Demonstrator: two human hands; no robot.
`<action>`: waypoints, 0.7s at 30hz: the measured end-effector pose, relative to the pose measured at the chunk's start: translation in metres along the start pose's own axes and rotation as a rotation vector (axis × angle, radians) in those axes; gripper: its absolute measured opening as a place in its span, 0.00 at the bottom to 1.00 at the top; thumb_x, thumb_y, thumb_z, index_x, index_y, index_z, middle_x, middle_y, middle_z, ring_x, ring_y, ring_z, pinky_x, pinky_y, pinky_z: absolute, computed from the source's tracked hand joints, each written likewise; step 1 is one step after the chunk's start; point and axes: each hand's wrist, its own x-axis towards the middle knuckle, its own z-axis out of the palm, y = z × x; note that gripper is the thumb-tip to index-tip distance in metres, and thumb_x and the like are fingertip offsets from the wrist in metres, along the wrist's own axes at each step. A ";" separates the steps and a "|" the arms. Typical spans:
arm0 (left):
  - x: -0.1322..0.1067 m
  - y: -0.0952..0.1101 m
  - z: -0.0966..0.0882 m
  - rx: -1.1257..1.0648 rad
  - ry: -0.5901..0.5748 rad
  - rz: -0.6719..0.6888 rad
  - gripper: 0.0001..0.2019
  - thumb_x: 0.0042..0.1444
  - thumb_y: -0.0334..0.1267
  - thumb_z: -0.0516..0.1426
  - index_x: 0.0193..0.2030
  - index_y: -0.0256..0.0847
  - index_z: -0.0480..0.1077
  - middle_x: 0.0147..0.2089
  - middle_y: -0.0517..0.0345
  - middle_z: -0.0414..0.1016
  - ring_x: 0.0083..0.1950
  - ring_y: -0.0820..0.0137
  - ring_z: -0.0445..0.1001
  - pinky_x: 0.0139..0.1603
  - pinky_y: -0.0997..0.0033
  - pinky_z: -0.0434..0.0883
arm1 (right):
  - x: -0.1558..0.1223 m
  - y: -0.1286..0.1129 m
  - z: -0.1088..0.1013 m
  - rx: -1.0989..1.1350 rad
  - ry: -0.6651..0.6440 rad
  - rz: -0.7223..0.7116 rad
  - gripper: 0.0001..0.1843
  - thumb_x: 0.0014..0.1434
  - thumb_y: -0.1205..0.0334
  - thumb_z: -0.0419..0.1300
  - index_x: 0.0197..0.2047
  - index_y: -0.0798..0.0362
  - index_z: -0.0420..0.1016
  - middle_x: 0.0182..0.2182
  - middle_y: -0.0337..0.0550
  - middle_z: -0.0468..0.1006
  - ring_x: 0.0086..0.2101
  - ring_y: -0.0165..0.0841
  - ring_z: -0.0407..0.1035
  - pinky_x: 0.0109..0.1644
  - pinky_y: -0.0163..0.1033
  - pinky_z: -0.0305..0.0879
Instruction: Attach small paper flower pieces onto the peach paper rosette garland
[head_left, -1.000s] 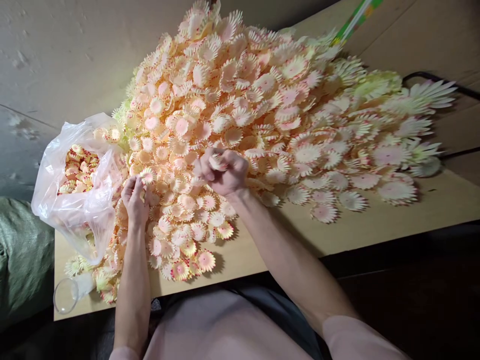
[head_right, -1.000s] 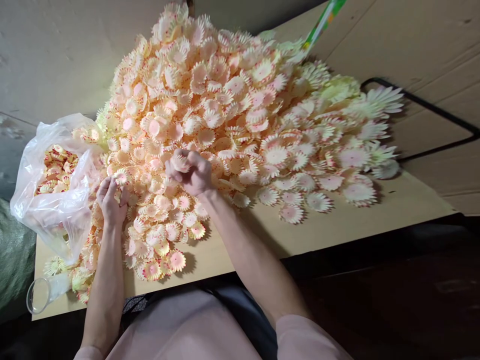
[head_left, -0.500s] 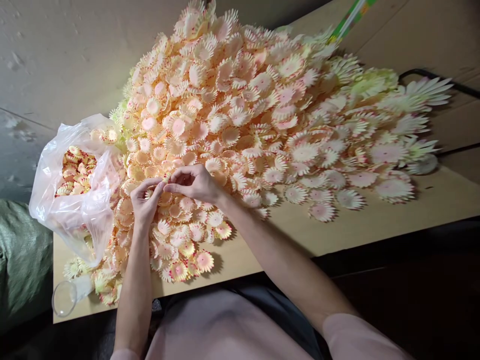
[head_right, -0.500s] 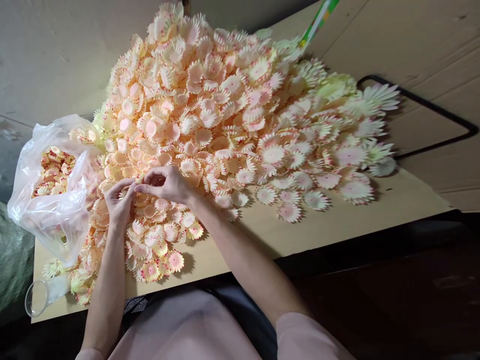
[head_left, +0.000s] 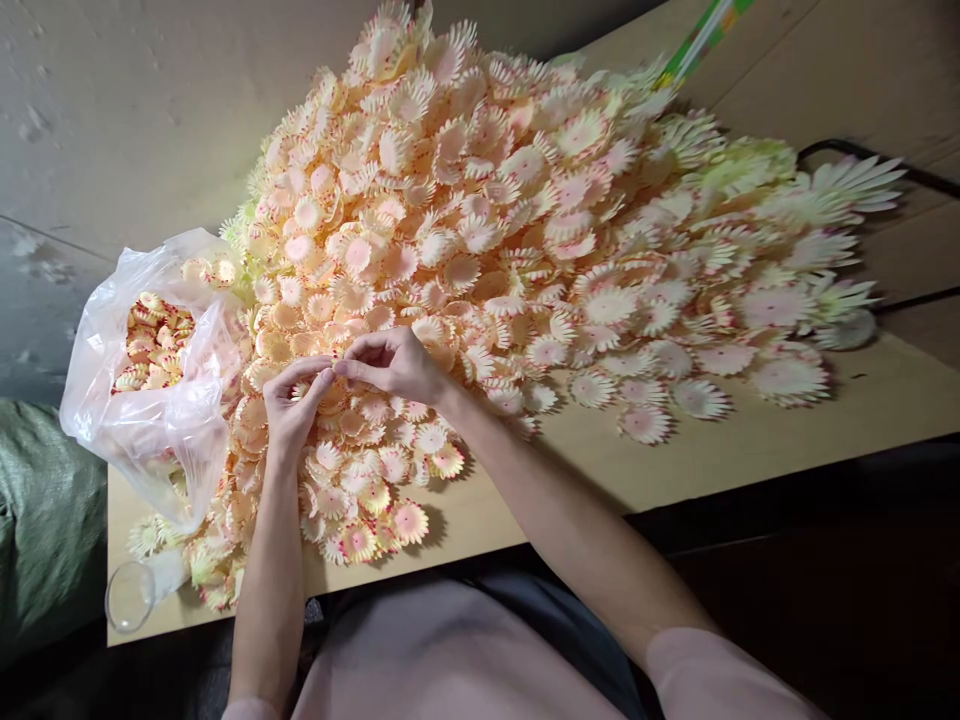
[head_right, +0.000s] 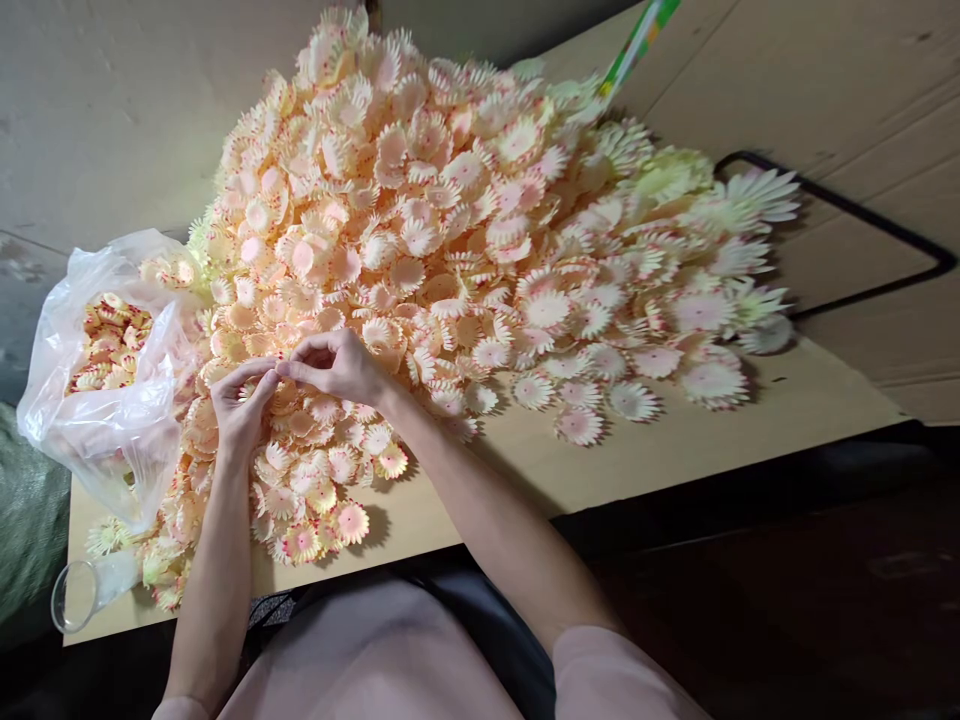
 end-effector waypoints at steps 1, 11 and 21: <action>0.000 0.000 0.000 -0.005 0.000 -0.002 0.05 0.52 0.39 0.65 0.32 0.42 0.80 0.37 0.55 0.82 0.41 0.69 0.78 0.46 0.69 0.73 | 0.000 0.000 0.000 0.000 0.002 0.002 0.17 0.46 0.52 0.71 0.29 0.59 0.78 0.23 0.42 0.78 0.24 0.27 0.70 0.29 0.32 0.67; 0.000 0.004 0.001 0.010 0.005 -0.060 0.10 0.51 0.46 0.65 0.34 0.43 0.81 0.39 0.51 0.82 0.42 0.64 0.79 0.45 0.65 0.75 | 0.000 -0.001 0.000 -0.047 0.035 -0.013 0.17 0.48 0.52 0.70 0.30 0.59 0.79 0.25 0.44 0.81 0.25 0.29 0.73 0.31 0.33 0.70; -0.002 0.010 -0.002 0.053 -0.087 -0.005 0.09 0.51 0.39 0.65 0.40 0.47 0.81 0.45 0.52 0.81 0.48 0.64 0.78 0.51 0.64 0.72 | 0.000 0.004 -0.001 -0.039 0.053 -0.035 0.15 0.47 0.54 0.71 0.30 0.59 0.79 0.24 0.42 0.77 0.24 0.27 0.68 0.28 0.33 0.65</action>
